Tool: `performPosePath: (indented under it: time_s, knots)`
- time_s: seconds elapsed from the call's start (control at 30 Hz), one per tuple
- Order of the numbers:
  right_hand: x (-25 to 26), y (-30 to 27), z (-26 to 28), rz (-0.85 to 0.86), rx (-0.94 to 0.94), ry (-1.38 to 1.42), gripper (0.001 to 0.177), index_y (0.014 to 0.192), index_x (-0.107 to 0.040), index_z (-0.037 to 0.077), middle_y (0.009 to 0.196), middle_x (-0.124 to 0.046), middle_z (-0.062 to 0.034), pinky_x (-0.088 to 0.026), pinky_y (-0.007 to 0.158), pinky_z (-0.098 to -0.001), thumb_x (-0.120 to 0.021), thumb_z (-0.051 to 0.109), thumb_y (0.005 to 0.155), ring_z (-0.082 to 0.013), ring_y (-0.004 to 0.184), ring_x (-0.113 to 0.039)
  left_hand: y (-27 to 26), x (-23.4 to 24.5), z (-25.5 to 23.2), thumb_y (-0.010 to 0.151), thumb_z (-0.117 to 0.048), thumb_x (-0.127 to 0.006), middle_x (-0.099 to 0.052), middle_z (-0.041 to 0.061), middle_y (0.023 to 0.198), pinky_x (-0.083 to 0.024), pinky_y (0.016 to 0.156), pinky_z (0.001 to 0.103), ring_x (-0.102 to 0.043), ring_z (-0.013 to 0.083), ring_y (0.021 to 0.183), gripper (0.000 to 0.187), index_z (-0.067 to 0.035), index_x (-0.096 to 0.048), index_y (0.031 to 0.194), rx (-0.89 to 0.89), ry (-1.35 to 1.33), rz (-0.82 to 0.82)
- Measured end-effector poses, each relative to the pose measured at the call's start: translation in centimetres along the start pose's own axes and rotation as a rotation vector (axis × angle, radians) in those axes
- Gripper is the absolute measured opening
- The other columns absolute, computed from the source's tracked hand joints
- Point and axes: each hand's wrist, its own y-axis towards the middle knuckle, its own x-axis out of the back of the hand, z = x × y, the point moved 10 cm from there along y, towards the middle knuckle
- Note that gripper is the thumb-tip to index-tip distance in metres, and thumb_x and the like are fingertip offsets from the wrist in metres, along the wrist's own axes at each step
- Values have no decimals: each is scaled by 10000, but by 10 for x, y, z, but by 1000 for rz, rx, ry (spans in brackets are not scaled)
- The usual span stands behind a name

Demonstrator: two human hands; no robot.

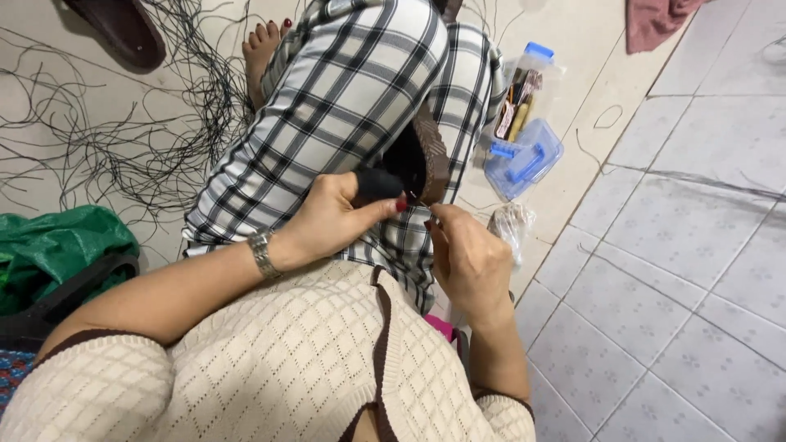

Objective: Hand-sewing a leather sandal to repair or assemble it using a needle and thread.

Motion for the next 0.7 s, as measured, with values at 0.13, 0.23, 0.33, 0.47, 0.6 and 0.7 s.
performPosePath:
  time_s: [0.13,0.23,0.33,0.47,0.6,0.7]
  knots:
    - [12,-3,5,65,-31,-158,329,1278,-606,164,904,-662,-22,-557,590,-317,-632,100,957,-194,703,-699,5,-15,-10,837,-72,-799,-792,183,889,-605,701,356,-741,193,854,210,-55,-790,1046,-65,68,246]
    - [42,-16,4,242,-172,-131,451,1337,-620,206,863,-627,0,-481,528,-330,-633,81,904,-181,591,-609,8,-20,-34,839,-19,-731,-747,101,861,-501,576,279,-617,131,692,281,-39,-744,1119,-130,118,337]
    - [32,-31,-14,314,-276,190,537,1378,-604,122,894,-695,-27,-465,517,-281,-669,25,853,-141,569,-590,10,-25,-26,816,65,-669,-654,33,824,-427,457,227,-503,93,526,407,-57,-654,1205,-302,251,357]
    - [-1,-28,-38,-105,-230,748,181,1013,-760,2,944,-740,-159,-579,786,-392,-773,71,847,-323,890,-734,12,-30,-18,863,38,-714,-701,268,1046,-591,724,467,-701,465,948,358,87,-658,1213,-435,262,318]
    - [-38,-38,-58,-218,-194,1036,99,828,-763,-21,842,-708,-189,-572,777,-378,-813,61,803,-311,818,-716,8,-27,-21,881,17,-716,-708,265,1020,-586,657,435,-709,443,859,342,66,-663,1215,-458,258,287]
    - [-42,-35,-61,-250,-119,1254,91,802,-721,-63,786,-694,-236,-548,640,-357,-773,8,823,-278,699,-672,9,-29,-17,888,8,-725,-722,229,991,-582,631,379,-723,384,818,323,43,-682,1206,-491,239,263]
